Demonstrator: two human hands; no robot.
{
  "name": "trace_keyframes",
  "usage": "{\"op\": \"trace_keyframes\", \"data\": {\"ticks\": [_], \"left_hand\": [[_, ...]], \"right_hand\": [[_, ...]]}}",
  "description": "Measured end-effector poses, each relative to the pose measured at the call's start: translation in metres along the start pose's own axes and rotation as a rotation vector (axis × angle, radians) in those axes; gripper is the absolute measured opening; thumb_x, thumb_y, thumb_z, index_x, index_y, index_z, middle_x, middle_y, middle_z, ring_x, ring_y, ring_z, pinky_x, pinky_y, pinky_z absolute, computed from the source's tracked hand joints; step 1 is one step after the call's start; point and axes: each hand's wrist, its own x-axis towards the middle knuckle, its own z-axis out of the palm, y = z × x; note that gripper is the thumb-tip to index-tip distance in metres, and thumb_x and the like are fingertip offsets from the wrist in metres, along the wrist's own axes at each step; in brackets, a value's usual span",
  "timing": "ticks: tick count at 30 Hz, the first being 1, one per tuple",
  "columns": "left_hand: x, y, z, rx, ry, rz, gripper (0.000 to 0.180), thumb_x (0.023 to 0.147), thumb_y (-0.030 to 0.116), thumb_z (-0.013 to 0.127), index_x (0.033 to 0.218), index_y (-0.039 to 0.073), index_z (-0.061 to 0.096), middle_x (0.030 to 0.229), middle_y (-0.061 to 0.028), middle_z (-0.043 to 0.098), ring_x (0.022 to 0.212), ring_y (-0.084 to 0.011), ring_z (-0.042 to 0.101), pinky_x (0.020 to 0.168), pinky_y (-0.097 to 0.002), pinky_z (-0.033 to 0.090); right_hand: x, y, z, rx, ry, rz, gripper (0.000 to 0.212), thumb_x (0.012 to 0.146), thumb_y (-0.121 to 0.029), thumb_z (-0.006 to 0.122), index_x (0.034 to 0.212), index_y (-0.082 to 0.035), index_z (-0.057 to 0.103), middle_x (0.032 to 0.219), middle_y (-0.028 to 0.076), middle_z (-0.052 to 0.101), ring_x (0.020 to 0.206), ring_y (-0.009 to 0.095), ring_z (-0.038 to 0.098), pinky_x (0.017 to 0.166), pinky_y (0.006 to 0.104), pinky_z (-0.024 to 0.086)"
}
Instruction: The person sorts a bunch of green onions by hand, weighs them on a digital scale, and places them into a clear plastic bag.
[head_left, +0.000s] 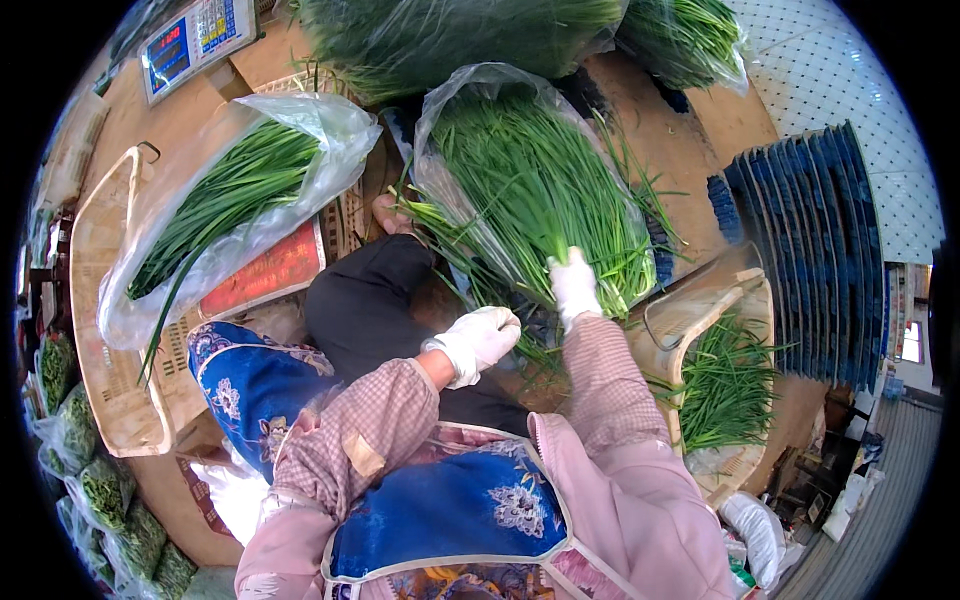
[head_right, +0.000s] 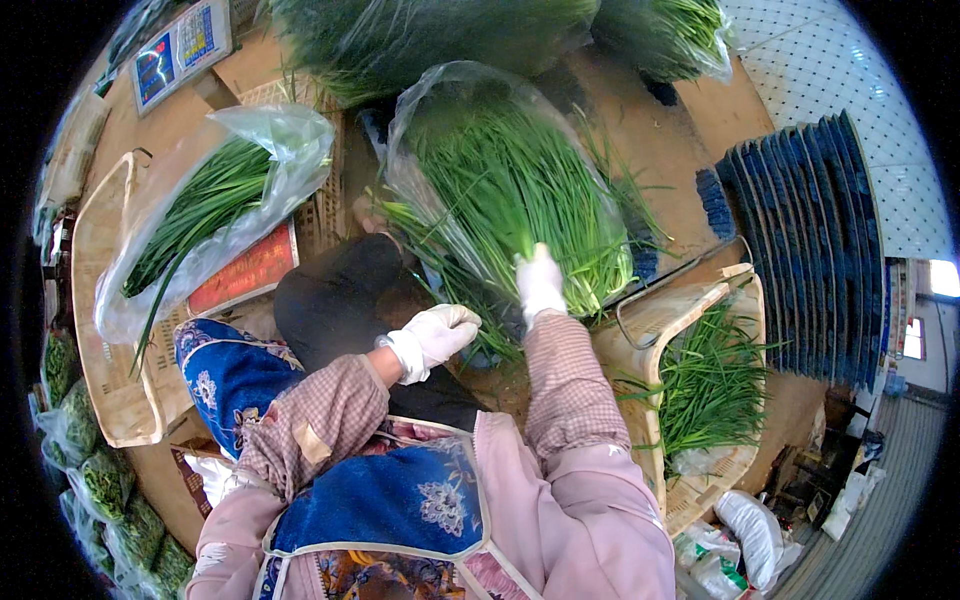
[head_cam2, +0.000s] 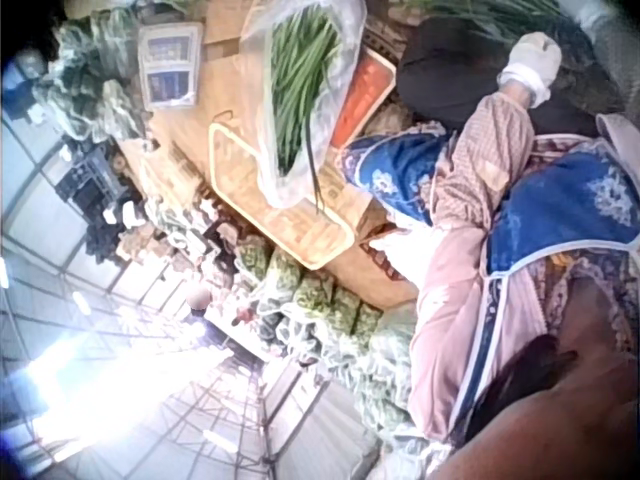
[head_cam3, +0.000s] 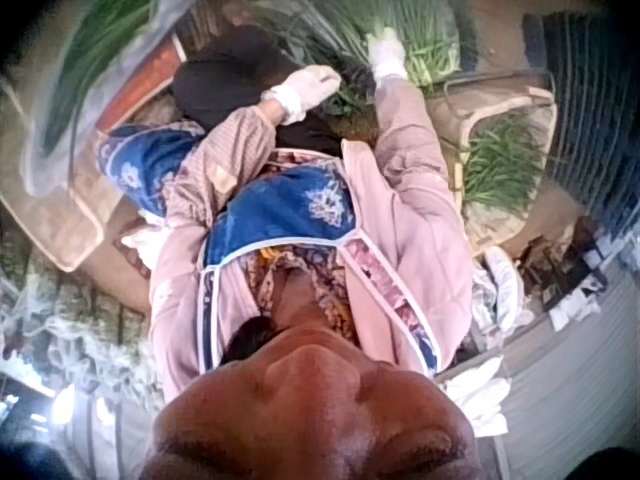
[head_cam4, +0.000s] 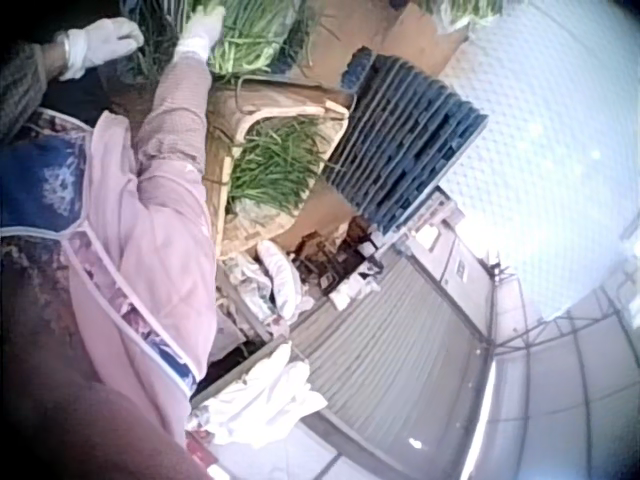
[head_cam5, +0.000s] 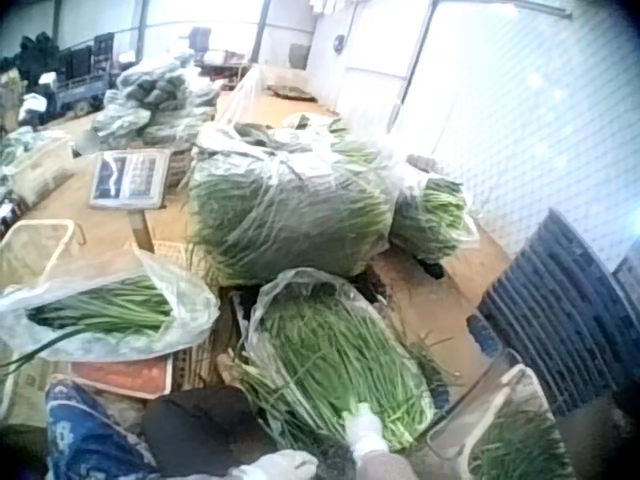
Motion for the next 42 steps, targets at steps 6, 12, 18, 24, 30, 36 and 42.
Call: {"op": "trace_keyframes", "data": {"ticks": [6, 12, 18, 24, 30, 36, 42], "left_hand": [[0.0, -0.006, -0.001, 0.01, 0.003, 0.029, 0.031, 0.084, 0.027, 0.052, 0.102, 0.003, 0.06, 0.093, -0.0125, 0.063, 0.085, -0.0203, 0.06, 0.077, -0.0305, 0.046], [-0.004, 0.002, 0.0, 0.007, -0.013, 0.068, 0.032, 0.084, 0.027, 0.052, 0.103, 0.003, 0.06, 0.091, -0.0103, 0.063, 0.083, -0.0175, 0.059, 0.075, -0.0293, 0.046], [-0.002, 0.005, 0.002, 0.003, -0.068, 0.046, 0.031, 0.083, 0.025, 0.052, 0.103, 0.003, 0.06, 0.089, -0.0089, 0.063, 0.079, -0.0162, 0.058, 0.074, -0.028, 0.045], [-0.001, 0.0, -0.001, -0.039, -0.01, 0.063, 0.029, 0.085, 0.023, 0.054, 0.102, 0.001, 0.061, 0.094, -0.0068, 0.062, 0.083, -0.0118, 0.058, 0.076, -0.0259, 0.047], [0.008, -0.009, 0.008, -0.453, -0.107, -0.103, 0.025, 0.086, 0.021, 0.054, 0.1, 0.002, 0.061, 0.092, -0.0066, 0.062, 0.079, -0.012, 0.057, 0.072, -0.0244, 0.046], [0.035, -0.002, 0.02, 0.274, -0.025, 0.011, 0.037, 0.084, 0.035, 0.051, 0.099, 0.003, 0.062, 0.092, -0.0118, 0.062, 0.084, -0.0216, 0.057, 0.078, -0.0306, 0.044], [0.09, -0.039, 0.014, -0.321, -0.039, -0.393, 0.056, 0.08, 0.055, 0.054, 0.108, 0.007, 0.053, 0.097, -0.0068, 0.061, 0.083, -0.0236, 0.056, 0.075, -0.0378, 0.044]], "right_hand": [[-0.018, 0.022, -0.122, 0.883, 0.222, -0.178, 0.009, 0.077, -0.014, 0.059, 0.074, -0.006, 0.06, 0.063, -0.002, 0.059, 0.038, 0.004, 0.032, 0.035, 0.0204, 0.024], [-0.075, 0.186, -0.275, 0.517, 0.749, 0.207, 0.027, 0.087, -0.019, 0.054, 0.107, -0.002, 0.047, 0.088, 0.006, 0.058, 0.074, 0.011, 0.053, 0.061, 0.0255, 0.045], [-0.115, 0.22, -0.243, -0.573, 0.699, 0.161, 0.056, 0.076, -0.027, 0.065, 0.119, 0.004, 0.048, 0.109, 0.024, 0.056, 0.102, 0.034, 0.055, 0.088, 0.0379, 0.043], [-0.059, 0.032, -0.088, -0.138, 0.11, -0.189, 0.068, 0.075, -0.034, 0.066, 0.13, -0.002, 0.039, 0.117, 0.022, 0.053, 0.111, 0.032, 0.049, 0.096, 0.0364, 0.038], [-0.01, 0.037, -0.04, -0.474, -0.029, 0.111, 0.103, 0.064, -0.041, 0.075, 0.137, 0.001, 0.018, 0.114, 0.015, 0.052, 0.098, 0.026, 0.055, 0.08, 0.0371, 0.049], [-0.003, 0.031, -0.051, -0.41, 0.009, -0.055, 0.037, 0.062, -0.028, 0.076, 0.089, -0.006, 0.064, 0.092, 0.016, 0.061, 0.089, 0.032, 0.06, 0.077, 0.0393, 0.05], [-0.029, 0.006, -0.037, 0.083, 0.001, 0.054, 0.046, 0.068, -0.024, 0.072, 0.101, 0.0, 0.053, 0.105, 0.02, 0.056, 0.097, 0.035, 0.057, 0.083, 0.0397, 0.046]]}}
